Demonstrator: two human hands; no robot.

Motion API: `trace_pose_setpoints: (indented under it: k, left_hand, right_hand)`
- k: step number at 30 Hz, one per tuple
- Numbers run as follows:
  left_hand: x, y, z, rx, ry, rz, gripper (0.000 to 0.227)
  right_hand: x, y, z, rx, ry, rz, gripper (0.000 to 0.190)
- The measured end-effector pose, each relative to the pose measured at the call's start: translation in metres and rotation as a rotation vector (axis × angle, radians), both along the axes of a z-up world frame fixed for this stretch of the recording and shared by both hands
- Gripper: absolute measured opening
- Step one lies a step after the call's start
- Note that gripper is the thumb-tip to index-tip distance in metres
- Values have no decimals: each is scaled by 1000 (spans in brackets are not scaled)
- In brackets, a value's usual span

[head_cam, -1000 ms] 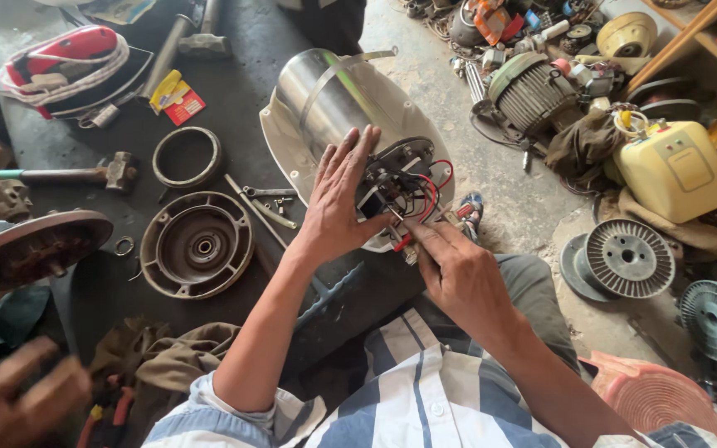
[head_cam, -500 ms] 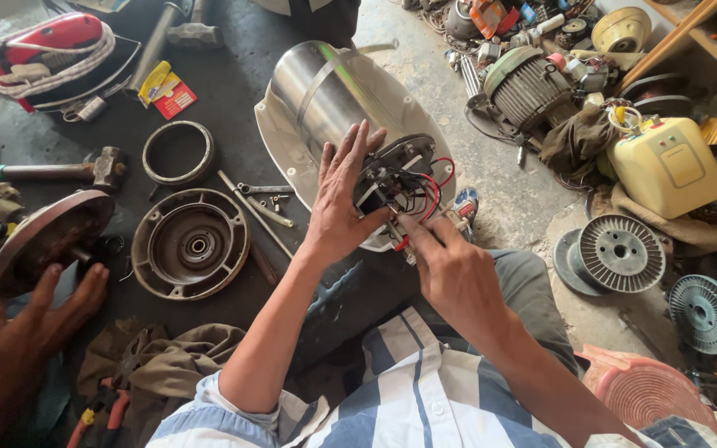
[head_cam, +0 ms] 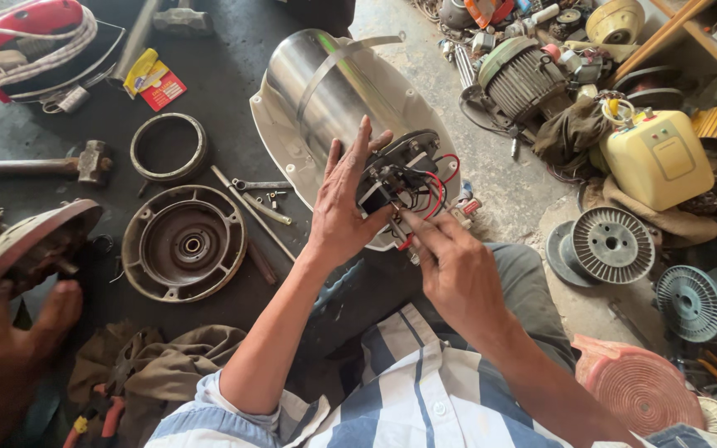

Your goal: The person manipulates internal wiring and electrical components of a cylindrical appliance unit on a workbench, using a screwdriver to tighten connectors while another person assists with holding secondary housing parts and using pliers.

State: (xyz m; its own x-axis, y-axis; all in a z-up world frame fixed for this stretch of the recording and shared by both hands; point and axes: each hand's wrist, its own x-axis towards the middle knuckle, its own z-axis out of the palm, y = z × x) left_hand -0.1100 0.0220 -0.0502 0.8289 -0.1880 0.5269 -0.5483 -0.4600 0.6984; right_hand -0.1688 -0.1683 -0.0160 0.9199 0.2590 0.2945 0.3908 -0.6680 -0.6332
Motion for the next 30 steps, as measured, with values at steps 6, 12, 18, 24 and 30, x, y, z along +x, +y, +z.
trace_pose_setpoints:
  k: [6, 12, 18, 24, 30]
  left_hand:
    - [0, 0, -3, -11, -27, -1, 115]
    - [0, -1, -1, -11, -28, 5, 115]
    - [-1, 8, 3, 26, -19, -63, 113]
    - [0, 21, 6, -26, 55, -191, 108]
    - [1, 23, 5, -34, 81, -228, 97]
  right_hand:
    - [2, 0, 2, 163, 84, 12, 32]
    - [1, 1, 7, 129, 116, -8, 35]
    - [2, -9, 9, 104, 6, 56, 28]
    - [-20, -23, 10, 61, 50, 12, 35]
    - [-29, -37, -2, 99, -69, 81, 29]
